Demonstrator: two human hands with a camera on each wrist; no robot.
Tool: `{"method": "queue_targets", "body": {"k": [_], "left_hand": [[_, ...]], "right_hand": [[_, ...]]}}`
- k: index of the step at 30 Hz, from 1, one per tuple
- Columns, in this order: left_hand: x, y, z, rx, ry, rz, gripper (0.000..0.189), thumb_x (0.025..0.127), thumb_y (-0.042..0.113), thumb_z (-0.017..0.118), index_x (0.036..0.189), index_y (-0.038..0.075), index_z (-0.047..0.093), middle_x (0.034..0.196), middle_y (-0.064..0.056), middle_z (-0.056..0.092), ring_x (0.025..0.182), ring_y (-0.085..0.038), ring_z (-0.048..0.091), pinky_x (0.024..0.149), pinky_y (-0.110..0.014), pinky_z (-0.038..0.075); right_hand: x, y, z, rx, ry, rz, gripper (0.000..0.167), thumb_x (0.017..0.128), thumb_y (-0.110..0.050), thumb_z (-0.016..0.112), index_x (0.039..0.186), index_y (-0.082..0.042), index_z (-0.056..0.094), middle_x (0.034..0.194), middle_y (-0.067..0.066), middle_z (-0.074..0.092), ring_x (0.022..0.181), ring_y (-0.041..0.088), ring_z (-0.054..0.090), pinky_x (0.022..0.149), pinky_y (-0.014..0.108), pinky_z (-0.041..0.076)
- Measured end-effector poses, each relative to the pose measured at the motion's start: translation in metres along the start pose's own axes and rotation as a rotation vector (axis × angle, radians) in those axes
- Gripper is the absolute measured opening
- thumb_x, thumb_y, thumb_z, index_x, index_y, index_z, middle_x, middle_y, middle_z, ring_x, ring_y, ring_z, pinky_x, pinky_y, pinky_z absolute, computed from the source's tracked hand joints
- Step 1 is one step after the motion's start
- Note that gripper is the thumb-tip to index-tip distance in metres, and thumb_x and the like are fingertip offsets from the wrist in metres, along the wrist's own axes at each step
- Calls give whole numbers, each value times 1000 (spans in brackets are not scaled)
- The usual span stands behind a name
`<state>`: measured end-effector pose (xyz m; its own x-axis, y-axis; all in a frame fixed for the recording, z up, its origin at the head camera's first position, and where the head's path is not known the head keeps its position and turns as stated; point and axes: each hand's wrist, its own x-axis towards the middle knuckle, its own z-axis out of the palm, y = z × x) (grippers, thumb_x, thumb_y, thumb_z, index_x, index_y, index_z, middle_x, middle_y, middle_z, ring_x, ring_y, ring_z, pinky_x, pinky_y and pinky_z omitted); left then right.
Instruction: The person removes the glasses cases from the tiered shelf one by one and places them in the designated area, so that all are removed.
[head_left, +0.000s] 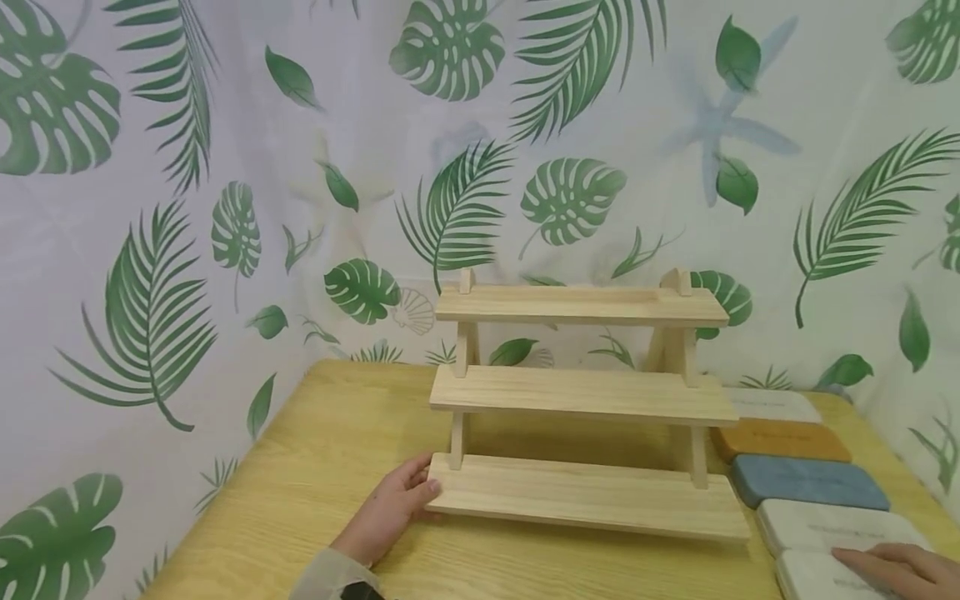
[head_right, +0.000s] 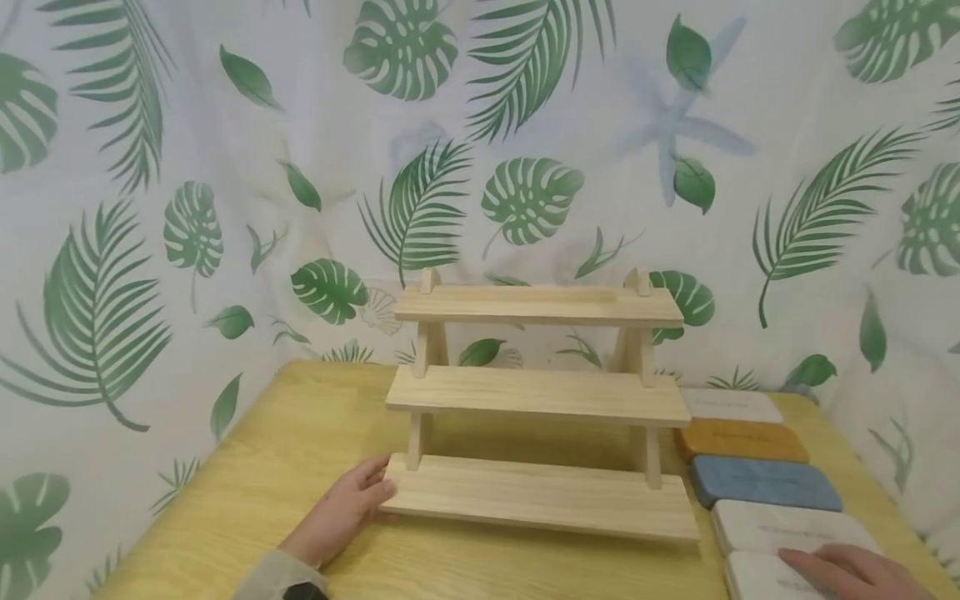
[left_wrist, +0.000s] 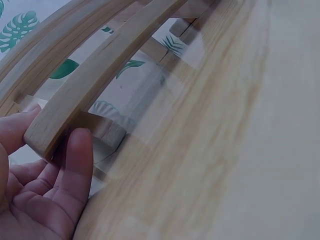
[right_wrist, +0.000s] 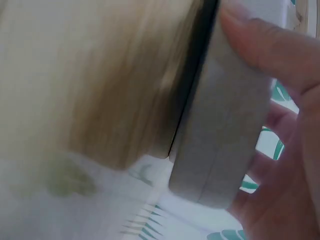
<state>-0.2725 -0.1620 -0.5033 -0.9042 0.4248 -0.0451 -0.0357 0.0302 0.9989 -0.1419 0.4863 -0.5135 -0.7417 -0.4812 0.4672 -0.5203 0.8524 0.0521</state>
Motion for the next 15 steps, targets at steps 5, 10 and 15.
{"method": "queue_targets", "body": {"k": [5, 10, 15], "left_hand": [[1, 3, 1, -1, 8, 3, 75, 104, 30, 59, 159, -3, 19, 144, -26, 48, 118, -34, 61, 92, -44, 57], [4, 4, 3, -9, 13, 2, 74, 105, 28, 59, 159, -3, 20, 142, -25, 50, 117, -34, 61, 91, -43, 58], [5, 4, 6, -12, 9, 4, 73, 105, 26, 59, 158, -5, 20, 139, -24, 52, 116, -33, 62, 92, -43, 57]], "right_hand": [[4, -16, 1, -114, 104, 100, 57, 53, -62, 90, 103, -41, 76, 89, -9, 58, 59, -7, 40, 44, 22, 40], [4, -19, 2, -129, 106, 164, 56, 52, -64, 90, 100, -41, 74, 88, -10, 55, 60, -4, 41, 46, 23, 41], [6, -17, 3, -115, 166, 107, 58, 50, -64, 90, 99, -38, 74, 84, -12, 53, 58, -7, 38, 45, 18, 37]]}}
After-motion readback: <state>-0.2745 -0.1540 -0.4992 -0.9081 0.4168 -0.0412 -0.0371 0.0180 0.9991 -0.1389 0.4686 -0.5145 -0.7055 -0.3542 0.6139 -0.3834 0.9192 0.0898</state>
